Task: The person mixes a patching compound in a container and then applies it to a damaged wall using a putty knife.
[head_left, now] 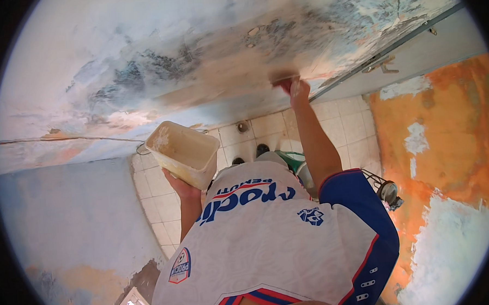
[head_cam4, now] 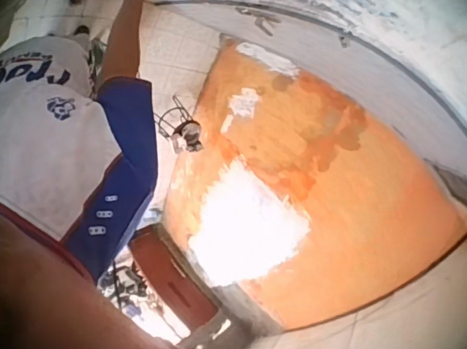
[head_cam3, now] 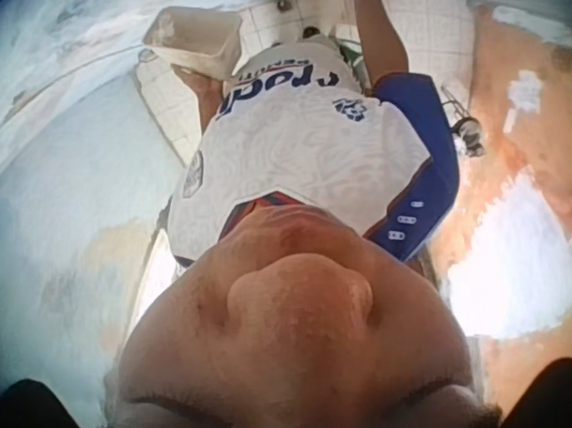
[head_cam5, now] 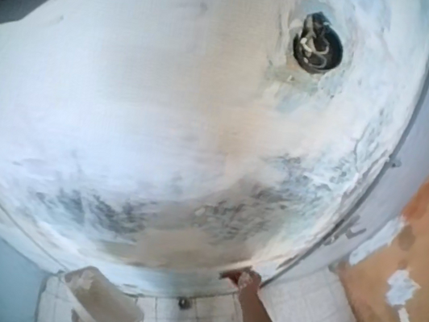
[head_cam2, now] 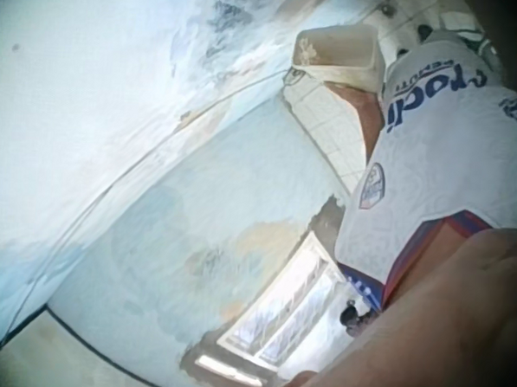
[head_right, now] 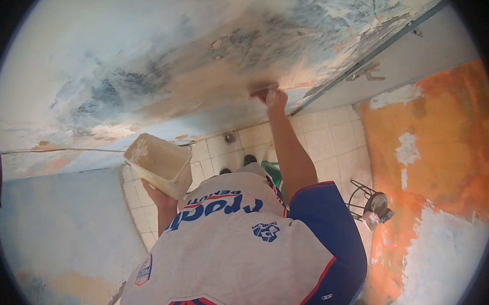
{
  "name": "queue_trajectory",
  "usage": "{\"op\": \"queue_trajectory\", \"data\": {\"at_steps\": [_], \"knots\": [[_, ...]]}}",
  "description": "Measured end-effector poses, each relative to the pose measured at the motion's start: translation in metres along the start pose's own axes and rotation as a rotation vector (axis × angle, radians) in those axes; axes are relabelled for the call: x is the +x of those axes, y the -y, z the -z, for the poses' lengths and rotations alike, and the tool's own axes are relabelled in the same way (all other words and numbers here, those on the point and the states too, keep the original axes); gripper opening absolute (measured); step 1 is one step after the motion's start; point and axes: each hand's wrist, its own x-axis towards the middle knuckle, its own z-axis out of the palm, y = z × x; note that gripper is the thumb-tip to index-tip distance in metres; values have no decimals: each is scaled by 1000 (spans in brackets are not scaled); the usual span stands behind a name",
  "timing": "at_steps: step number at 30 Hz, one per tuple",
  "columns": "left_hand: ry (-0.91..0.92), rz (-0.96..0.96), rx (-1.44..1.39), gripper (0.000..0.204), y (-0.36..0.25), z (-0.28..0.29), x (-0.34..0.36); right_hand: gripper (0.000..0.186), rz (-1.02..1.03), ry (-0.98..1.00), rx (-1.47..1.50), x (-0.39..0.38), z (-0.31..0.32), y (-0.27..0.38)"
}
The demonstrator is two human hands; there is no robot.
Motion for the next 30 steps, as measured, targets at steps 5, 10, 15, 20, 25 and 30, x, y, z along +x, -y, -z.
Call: {"op": "queue_trajectory", "data": {"at_steps": [5, 10, 15, 20, 25, 30], "knots": [[-57, 9, -33, 68, -21, 44, -13, 13, 83, 37, 24, -56, -142, 191], [-41, 36, -34, 70, -40, 37, -12, 22, 170, 58, 184, -140, -155, 247], [-163, 62, -14, 71, -52, 55, -17, 25, -112, -75, -19, -83, -30, 40], [-187, 90, -2, 71, -66, 38, -31, 15, -151, -154, -148, -61, -7, -105], [-223, 2, 103, 71, -76, 64, -33, 11, -56, -69, 85, -26, -80, -42], [-154, 45, 31, 69, -76, 68, -29, 11, 120, 85, 127, -93, -193, 159]]}}
